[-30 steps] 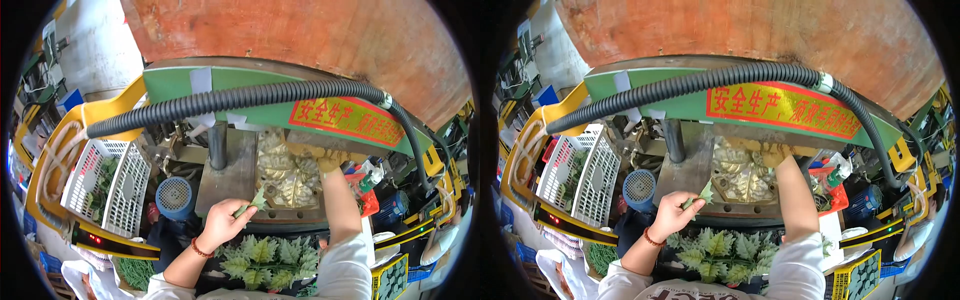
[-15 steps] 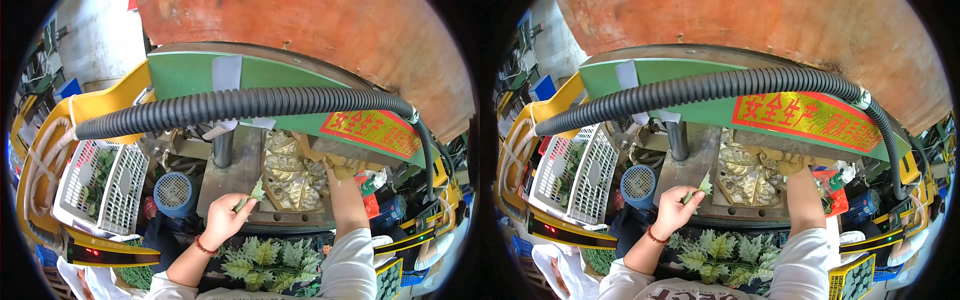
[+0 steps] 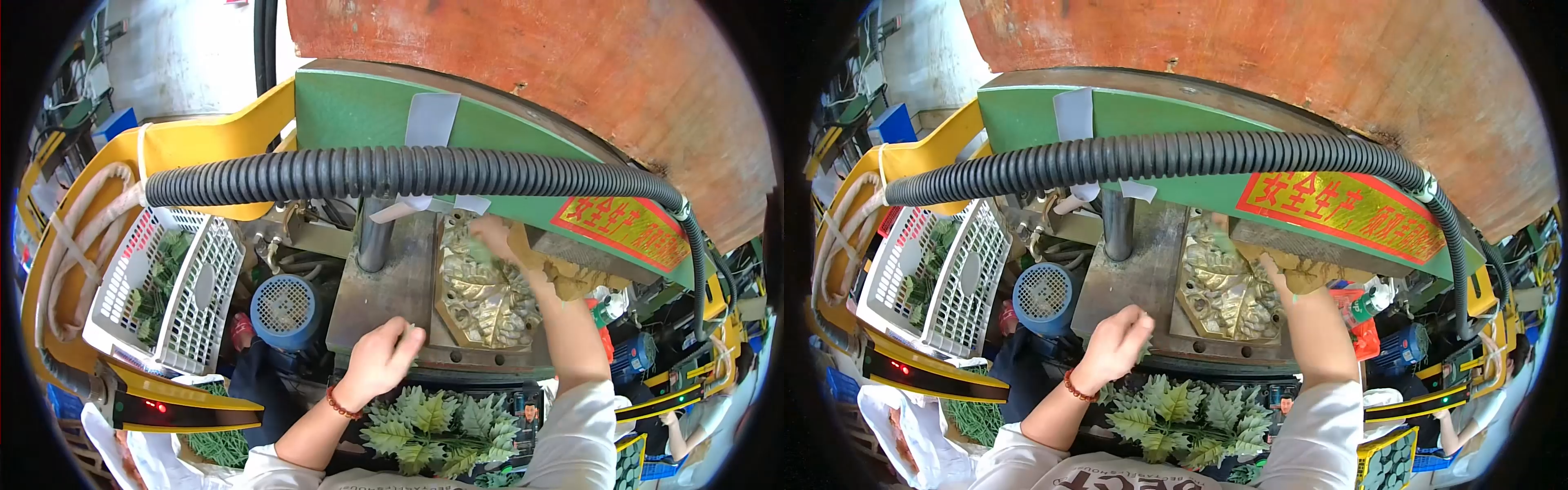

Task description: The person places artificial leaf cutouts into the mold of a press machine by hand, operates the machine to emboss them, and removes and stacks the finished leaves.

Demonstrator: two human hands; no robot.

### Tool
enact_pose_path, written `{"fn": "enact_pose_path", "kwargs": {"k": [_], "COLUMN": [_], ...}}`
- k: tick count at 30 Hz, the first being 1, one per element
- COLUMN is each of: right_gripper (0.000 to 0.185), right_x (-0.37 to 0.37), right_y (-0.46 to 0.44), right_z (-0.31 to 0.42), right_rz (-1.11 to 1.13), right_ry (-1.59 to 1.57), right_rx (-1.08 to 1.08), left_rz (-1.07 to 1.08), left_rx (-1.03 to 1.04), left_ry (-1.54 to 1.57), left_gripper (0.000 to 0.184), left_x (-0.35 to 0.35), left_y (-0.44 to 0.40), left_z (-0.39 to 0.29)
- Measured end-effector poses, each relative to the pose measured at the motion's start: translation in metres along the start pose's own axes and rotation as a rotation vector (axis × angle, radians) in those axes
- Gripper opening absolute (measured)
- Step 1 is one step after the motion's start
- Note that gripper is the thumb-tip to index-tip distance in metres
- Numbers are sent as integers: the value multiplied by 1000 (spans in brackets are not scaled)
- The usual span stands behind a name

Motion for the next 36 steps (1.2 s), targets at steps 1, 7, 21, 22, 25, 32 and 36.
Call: {"fn": "enact_pose_path", "kwargs": {"k": [1,7,21,22,25,32,36], "right_gripper": [23,20,15,12,12,8,8], "right_x": [12,15,-6,-2,10,10,19], "right_y": [-17,-37,63,90,135,150,158], "right_z": [-1,-48,57,74,71,40,40], "right_rz": [-20,67,313,442,721,460,484], "right_ry": [136,594,-201,-394,-465,-959,-1034], "right_rx": [-72,-336,-118,-40,-26,141,170], "left_rz": [-5,-127,-168,-84,114,-272,-380], "left_rx": [-29,-180,-162,-119,-22,-48,16], "left_ry": [126,563,651,591,473,763,785], "left_gripper": [20,20,36,37,40,38,36], "left_x": [-2,-22,-25,-25,-21,-23,-17], "left_y": [4,22,22,19,18,21,22], "left_z": [5,25,20,15,8,9,-2]}}
Point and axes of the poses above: each hand's wrist, its own y-axis away from the middle knuckle, its own x-axis out of the palm, z = x × y, the point moved 1 cm from there along -y, towards the middle knuckle, and after that the axes turned 14 degrees about x, right-handed, at the moved point
